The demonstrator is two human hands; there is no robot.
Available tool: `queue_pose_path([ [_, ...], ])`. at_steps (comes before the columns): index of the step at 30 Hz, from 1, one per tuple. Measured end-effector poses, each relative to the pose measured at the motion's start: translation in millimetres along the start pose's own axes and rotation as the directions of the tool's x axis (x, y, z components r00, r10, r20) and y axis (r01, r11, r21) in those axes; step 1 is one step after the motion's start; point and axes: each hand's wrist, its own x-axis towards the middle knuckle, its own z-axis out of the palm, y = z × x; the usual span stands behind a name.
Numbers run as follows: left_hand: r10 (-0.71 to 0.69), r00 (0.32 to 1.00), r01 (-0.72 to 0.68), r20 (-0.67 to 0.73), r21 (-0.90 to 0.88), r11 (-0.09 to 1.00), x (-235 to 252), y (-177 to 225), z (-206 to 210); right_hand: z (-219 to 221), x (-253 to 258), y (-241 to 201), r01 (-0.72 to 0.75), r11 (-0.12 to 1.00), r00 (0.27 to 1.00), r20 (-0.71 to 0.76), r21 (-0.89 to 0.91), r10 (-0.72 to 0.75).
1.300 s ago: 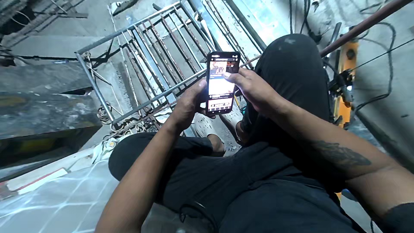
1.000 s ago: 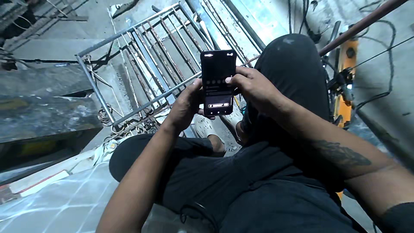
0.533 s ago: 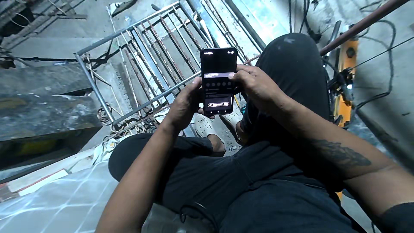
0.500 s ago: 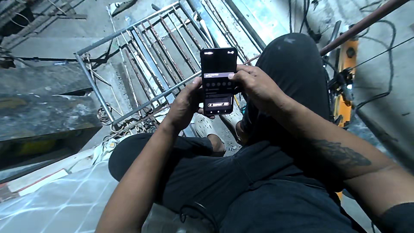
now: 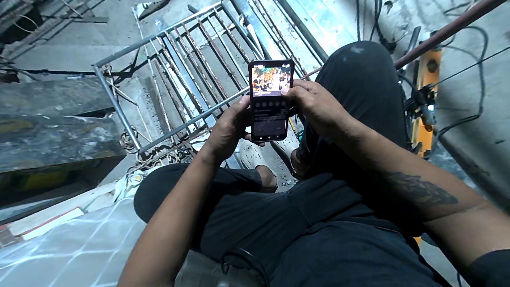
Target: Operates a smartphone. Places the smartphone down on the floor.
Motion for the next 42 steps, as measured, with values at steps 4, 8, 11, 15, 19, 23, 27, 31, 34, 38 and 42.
queue_pose_path([
  [4,-0.004,1.000,0.004,-0.001,-0.012,1.000,0,0,0,0,0,-1,0.002,1.000,1.000,0.019,-0.005,-0.002],
  [8,-0.034,0.998,0.031,-0.062,-0.039,0.999,0,0,4,4,-1,0,0.029,0.996,0.999,-0.017,-0.083,-0.030],
  [11,-0.116,0.977,0.101,-0.179,-0.092,0.991,3,-1,6,10,-1,8,0.115,0.966,0.990,-0.055,-0.230,-0.131],
  [15,-0.113,0.976,0.088,-0.188,-0.133,0.987,5,-4,1,12,-2,10,0.186,0.944,0.980,-0.012,-0.271,-0.196],
  [19,-0.085,0.977,0.062,-0.197,-0.120,0.991,5,-5,1,12,-3,9,0.242,0.917,0.963,-0.035,-0.317,-0.267],
  [23,-0.046,0.977,0.023,-0.209,-0.112,0.993,4,-5,2,12,-4,9,0.293,0.890,0.943,-0.049,-0.349,-0.329],
  [27,-0.025,0.975,0.002,-0.220,-0.105,0.994,5,-4,1,8,-4,1,0.155,0.978,0.988,0.000,-0.138,-0.157],
  [31,-0.007,0.976,-0.013,-0.218,-0.088,0.996,6,-2,3,5,-3,0,0.081,0.996,0.996,0.045,-0.048,-0.079],
  [34,0.019,0.977,-0.033,-0.210,-0.066,0.997,5,-1,5,5,-2,0,0.069,0.996,0.996,0.053,-0.056,-0.066],
  [38,0.053,0.976,-0.054,-0.213,0.002,0.999,3,1,9,5,-2,0,0.038,0.999,0.999,0.036,-0.039,-0.036],
  [42,0.121,0.977,-0.092,-0.175,0.164,0.982,3,0,15,7,-2,0,0.084,0.996,0.995,-0.051,0.014,-0.083],
])
